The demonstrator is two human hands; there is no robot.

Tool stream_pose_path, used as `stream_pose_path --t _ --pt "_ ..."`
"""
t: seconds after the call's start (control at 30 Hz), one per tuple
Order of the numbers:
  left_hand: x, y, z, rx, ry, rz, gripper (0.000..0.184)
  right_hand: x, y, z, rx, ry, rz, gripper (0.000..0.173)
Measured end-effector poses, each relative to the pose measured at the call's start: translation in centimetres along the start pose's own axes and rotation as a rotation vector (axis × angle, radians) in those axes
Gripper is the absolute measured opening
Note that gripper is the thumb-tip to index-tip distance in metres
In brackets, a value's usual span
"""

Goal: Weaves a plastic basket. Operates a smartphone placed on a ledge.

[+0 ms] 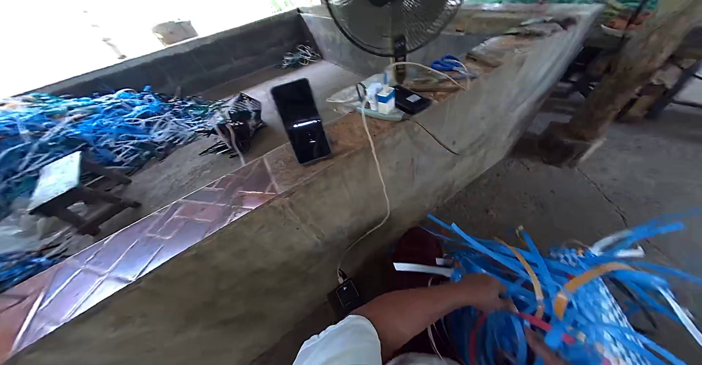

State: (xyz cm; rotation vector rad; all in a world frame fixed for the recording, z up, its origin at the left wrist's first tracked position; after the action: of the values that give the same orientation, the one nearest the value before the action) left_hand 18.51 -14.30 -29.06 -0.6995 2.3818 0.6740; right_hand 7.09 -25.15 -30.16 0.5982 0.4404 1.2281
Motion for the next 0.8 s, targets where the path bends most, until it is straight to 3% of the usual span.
stream_pose_path --t 0.07,0.13,0.23,0.3,0.37,0.47,0.53,0.63,0.7,0.8 --pt "0.1 0.5 -0.3 0.031 0.016 0.022 0.04 -0.7 -1.4 1.2 -0.037 -0.015 0.024 0.024" --pt "-0.1 1.3 -0.9 0.057 0.039 0.018 0.037 -1.2 0.1 5.8 -0.127 -0.116 0.055 0.025" --pt "-0.5 1.4 -0.2 -0.041 0.036 0.008 0.038 -2.4 3.8 13.6 -0.442 -0.284 0.107 0.022" --pt "-0.2 1.0 0.7 -0.122 0.035 0.003 0.041 -3.4 5.3 15.6 -0.584 -0.259 0.168 0.026" --pt "0.0 0.6 1.4 -0.141 0.084 -0.008 0.04 -2.8 4.7 13.6 -0.483 0.025 0.206 0.035" --pt "-0.1 0.5 0.6 -0.141 0.1 0.079 0.043 -1.1 0.1 6.3 -0.101 0.494 0.141 0.038" --pt "-0.1 0.4 0.0 -0.134 0.06 0.135 0.039 -0.9 -1.5 3.5 -0.122 0.409 0.044 0.033" --pt "-0.5 0.4 -1.0 -0.131 0.115 0.153 0.028 -1.3 -0.3 3.2 -0.293 0.15 -0.104 0.028" --pt "-0.8 0.3 -1.3 -0.154 0.155 0.145 0.025 -1.1 0.0 1.8 -0.312 0.096 -0.116 0.028" --pt "-0.2 -0.7 -0.9 -0.187 0.067 0.186 0.037 -0.8 -0.3 0.0 -0.225 0.086 -0.068 0.026"
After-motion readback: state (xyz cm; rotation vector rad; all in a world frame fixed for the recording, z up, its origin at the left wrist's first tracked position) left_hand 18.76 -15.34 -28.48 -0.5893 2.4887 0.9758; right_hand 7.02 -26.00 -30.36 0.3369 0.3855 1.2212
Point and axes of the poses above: each hand's wrist, its own y-axis away from the middle knuckle, its own x-axis out of the palm, z = x × y, the point moved 8 cm from there along -y, towards the middle knuckle, and after that the axes turned 5 degrees about x, right-handed, at the moved point
